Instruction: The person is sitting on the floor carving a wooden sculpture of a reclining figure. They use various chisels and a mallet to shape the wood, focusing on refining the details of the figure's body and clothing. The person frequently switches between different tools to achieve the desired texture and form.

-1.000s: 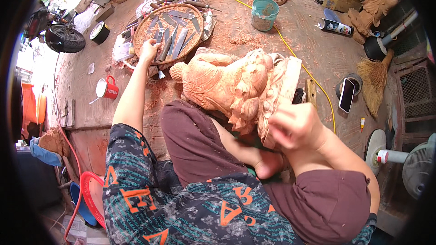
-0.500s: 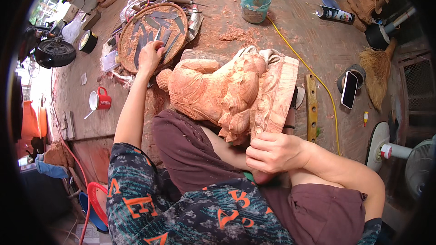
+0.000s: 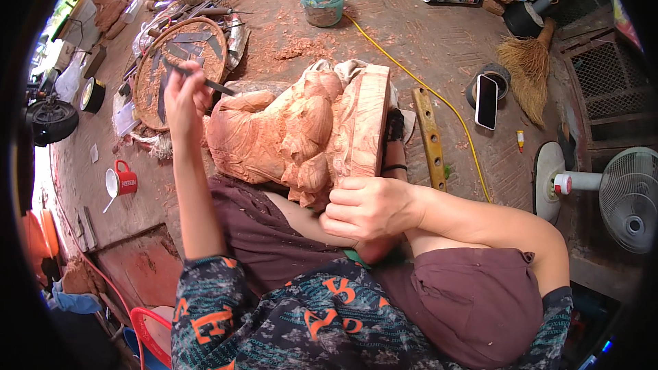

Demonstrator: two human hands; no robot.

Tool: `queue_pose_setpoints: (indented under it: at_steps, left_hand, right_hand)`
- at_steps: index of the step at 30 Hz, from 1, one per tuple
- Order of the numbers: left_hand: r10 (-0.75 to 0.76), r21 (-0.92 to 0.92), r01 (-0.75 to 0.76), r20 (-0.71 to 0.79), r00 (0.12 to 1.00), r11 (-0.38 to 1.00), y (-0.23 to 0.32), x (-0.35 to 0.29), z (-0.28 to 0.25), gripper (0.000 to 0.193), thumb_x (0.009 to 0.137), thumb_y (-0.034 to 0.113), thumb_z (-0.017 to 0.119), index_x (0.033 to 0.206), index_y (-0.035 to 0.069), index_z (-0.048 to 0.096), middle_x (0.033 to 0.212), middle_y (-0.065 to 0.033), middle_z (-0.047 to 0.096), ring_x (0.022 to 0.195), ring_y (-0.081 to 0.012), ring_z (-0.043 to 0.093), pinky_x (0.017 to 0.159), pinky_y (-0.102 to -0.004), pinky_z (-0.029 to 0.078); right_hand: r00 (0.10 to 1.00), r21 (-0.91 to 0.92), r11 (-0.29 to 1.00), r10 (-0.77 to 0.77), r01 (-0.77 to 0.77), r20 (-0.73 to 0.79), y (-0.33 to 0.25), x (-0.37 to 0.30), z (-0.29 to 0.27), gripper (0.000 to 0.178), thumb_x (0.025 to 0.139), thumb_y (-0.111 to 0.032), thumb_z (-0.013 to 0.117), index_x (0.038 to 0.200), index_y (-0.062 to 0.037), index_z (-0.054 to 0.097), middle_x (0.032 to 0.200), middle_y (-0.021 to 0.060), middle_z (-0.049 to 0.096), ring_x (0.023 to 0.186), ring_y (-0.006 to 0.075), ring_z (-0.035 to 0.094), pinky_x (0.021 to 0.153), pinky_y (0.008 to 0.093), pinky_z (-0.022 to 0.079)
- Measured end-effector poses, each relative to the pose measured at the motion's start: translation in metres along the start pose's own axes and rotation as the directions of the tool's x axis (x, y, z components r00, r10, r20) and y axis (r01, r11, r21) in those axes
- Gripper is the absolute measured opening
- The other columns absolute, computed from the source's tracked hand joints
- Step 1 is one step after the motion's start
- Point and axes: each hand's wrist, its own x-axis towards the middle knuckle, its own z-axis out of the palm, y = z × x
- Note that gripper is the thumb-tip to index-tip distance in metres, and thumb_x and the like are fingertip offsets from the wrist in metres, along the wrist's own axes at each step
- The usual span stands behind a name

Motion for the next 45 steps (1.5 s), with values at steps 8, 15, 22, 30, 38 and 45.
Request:
queue_pose_setpoints:
  at_steps: [8,15,22,30,38,45]
  left_hand:
    - [0.102,-0.164,-0.032,0.443,0.891,0.986,0.056,-0.128,0.088,0.009,0.089,0.000,0.063,0.098,-0.003,0.064,0.093,-0.0022,0.059,0.080,-0.0076,0.055,0.067,-0.0193,0.043]
    - [0.617,-0.461,-0.554,-0.019,0.787,0.693,0.118,-0.156,0.099,0.035,0.089,-0.001,0.057,0.124,-0.005,0.056,0.086,-0.0062,0.054,0.062,-0.0102,0.046,0.054,-0.0257,0.035]
    - [0.888,-0.937,-0.164,0.221,0.404,0.308,0.154,-0.180,0.102,0.057,0.091,0.000,0.057,0.143,0.024,0.055,0.055,0.0021,0.051,0.041,-0.0057,0.037,0.039,-0.0218,0.026]
    - [0.890,-0.923,-0.128,0.304,0.338,0.364,0.161,-0.164,0.106,0.055,0.090,0.003,0.058,0.136,0.033,0.061,0.058,0.0051,0.052,0.043,-0.0037,0.034,0.041,-0.0209,0.021]
    - [0.852,-0.840,-0.218,0.424,0.308,0.497,0.162,-0.150,0.102,0.045,0.089,0.005,0.063,0.126,0.031,0.068,0.055,0.0074,0.049,0.040,-0.0036,0.032,0.039,-0.0215,0.022]
    - [0.815,-0.804,-0.212,0.475,0.331,0.555,0.169,-0.150,0.100,0.041,0.088,0.003,0.059,0.122,0.024,0.069,0.053,0.0067,0.044,0.040,-0.0036,0.031,0.039,-0.0213,0.020]
  right_hand:
    - [0.726,0.375,0.668,0.688,-0.642,0.018,-0.012,0.030,-0.008,0.024,0.088,-0.015,0.069,0.106,-0.0014,0.063,0.097,0.0176,0.065,0.084,0.0374,0.063,0.077,0.0440,0.051]
    - [0.623,0.543,0.543,0.781,-0.641,-0.046,-0.009,0.028,-0.011,0.026,0.099,-0.016,0.058,0.078,-0.0009,0.061,0.069,0.0157,0.058,0.068,0.0335,0.061,0.063,0.0417,0.048]
    - [0.659,0.474,0.592,0.751,-0.652,-0.032,-0.008,0.026,-0.005,0.026,0.098,-0.018,0.060,0.080,0.0006,0.057,0.074,0.0191,0.056,0.072,0.0412,0.059,0.064,0.0468,0.045]
    - [0.677,0.424,0.633,0.733,-0.648,-0.060,-0.007,0.023,-0.001,0.027,0.097,-0.019,0.062,0.078,-0.0006,0.056,0.073,0.0185,0.056,0.072,0.0405,0.059,0.064,0.0465,0.046]
    - [0.676,0.429,0.641,0.732,-0.637,-0.090,-0.007,0.023,0.001,0.025,0.096,-0.017,0.062,0.078,-0.0012,0.055,0.072,0.0171,0.056,0.070,0.0389,0.059,0.063,0.0457,0.047]
    - [0.687,0.419,0.662,0.717,-0.621,-0.115,-0.005,0.023,0.000,0.025,0.095,-0.017,0.063,0.077,-0.0014,0.055,0.072,0.0170,0.055,0.070,0.0389,0.058,0.065,0.0455,0.046]
